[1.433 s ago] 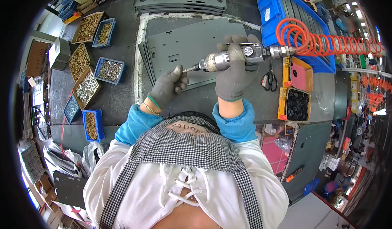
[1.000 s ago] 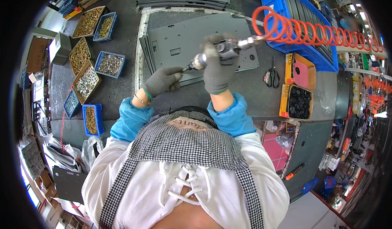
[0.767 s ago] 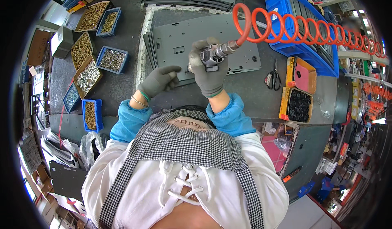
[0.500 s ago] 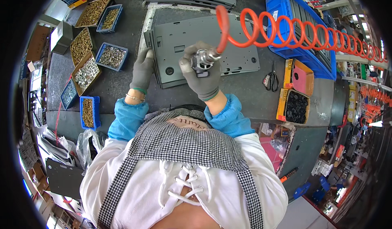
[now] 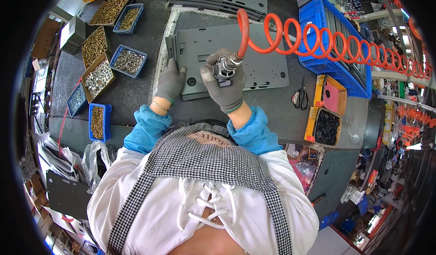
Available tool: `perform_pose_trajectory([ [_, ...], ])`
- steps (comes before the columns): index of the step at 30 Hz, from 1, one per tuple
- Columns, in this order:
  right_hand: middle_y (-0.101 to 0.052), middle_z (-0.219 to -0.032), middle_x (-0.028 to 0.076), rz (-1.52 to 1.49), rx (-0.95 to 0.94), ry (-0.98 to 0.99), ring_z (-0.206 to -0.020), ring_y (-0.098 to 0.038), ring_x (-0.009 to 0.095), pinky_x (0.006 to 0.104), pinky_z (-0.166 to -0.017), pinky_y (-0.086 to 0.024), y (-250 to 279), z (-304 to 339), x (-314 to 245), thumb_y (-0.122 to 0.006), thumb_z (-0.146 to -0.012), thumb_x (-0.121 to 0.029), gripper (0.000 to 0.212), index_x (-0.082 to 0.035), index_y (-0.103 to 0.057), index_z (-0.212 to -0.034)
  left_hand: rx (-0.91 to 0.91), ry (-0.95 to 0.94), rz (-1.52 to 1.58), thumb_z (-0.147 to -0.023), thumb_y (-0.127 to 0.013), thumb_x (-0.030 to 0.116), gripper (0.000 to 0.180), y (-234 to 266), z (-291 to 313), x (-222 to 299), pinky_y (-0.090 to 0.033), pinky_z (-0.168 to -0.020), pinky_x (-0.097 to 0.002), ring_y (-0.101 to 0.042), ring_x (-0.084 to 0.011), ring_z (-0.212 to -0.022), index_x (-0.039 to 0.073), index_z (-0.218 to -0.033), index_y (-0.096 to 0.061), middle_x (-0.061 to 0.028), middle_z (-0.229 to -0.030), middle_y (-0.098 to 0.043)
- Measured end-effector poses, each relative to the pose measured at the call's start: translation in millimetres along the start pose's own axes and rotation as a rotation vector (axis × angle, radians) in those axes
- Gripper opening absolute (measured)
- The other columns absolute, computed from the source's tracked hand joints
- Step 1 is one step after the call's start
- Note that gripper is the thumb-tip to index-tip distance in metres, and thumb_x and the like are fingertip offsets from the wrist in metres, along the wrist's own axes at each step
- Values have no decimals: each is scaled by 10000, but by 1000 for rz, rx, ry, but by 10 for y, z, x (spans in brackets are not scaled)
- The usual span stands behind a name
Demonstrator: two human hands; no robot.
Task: Manually assemble and secure plastic or metal chassis components using an industrial pneumatic screwdriver.
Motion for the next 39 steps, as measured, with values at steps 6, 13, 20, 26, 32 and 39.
perform_pose_trajectory([
  [6,-648,-968,63,25,-25,2,-801,-635,102,252,-706,-526,-19,39,-2,-728,-829,-33,425,-13,-517,-1198,4,-12,-6,-973,-505,311,371,-28,-6,12,-512,-851,-552,-647,-483,-956,10,-1185,-450,-276,-1053,-665],
  [13,-661,-980,76,-115,-92,-89,-810,-648,117,259,-734,-541,108,-186,-379,-716,-817,-12,394,-16,-542,-1170,100,-179,204,-936,-535,256,283,371,27,246,-507,-807,-542,-637,-478,-926,-9,-1030,-561,-279,-947,-672],
  [20,-673,-972,68,-183,108,44,-813,-658,131,288,-754,-549,533,-495,-933,-706,-767,27,403,-33,-569,-1142,-630,99,1072,-856,-571,153,253,348,-95,483,-466,-458,-288,-546,-159,-473,-15,-1031,-639,-72,-747,-646],
  [26,-643,-904,43,-95,181,-31,-734,-609,85,250,-600,-504,884,-447,-828,-710,-786,2,339,-38,-566,-1091,-730,299,1266,-883,-577,132,302,105,244,1054,-499,-468,-318,-606,-167,-568,-35,-1133,-608,-85,-798,-664],
  [32,-600,-837,-5,-156,216,-197,-674,-581,82,249,-597,-486,1082,-296,-873,-743,-800,-60,307,-68,-572,-1055,-792,125,1320,-911,-592,143,296,-549,28,688,-587,-591,-330,-674,-201,-666,-34,-1149,-587,-91,-914,-680],
  [39,-594,-922,22,94,112,151,-683,-566,69,231,-592,-483,1178,-300,-783,-682,-836,-10,374,-32,-506,-1165,-756,251,1359,-902,-621,134,272,-757,156,854,-573,-569,-361,-671,-201,-701,-7,-1134,-610,-82,-923,-680],
])
Point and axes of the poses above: each hand's wrist, its own z-axis away from the middle knuckle, its own y-axis out of the back of the hand, x = y × z, the point moved 4 cm from there along -z, towards the middle knuckle
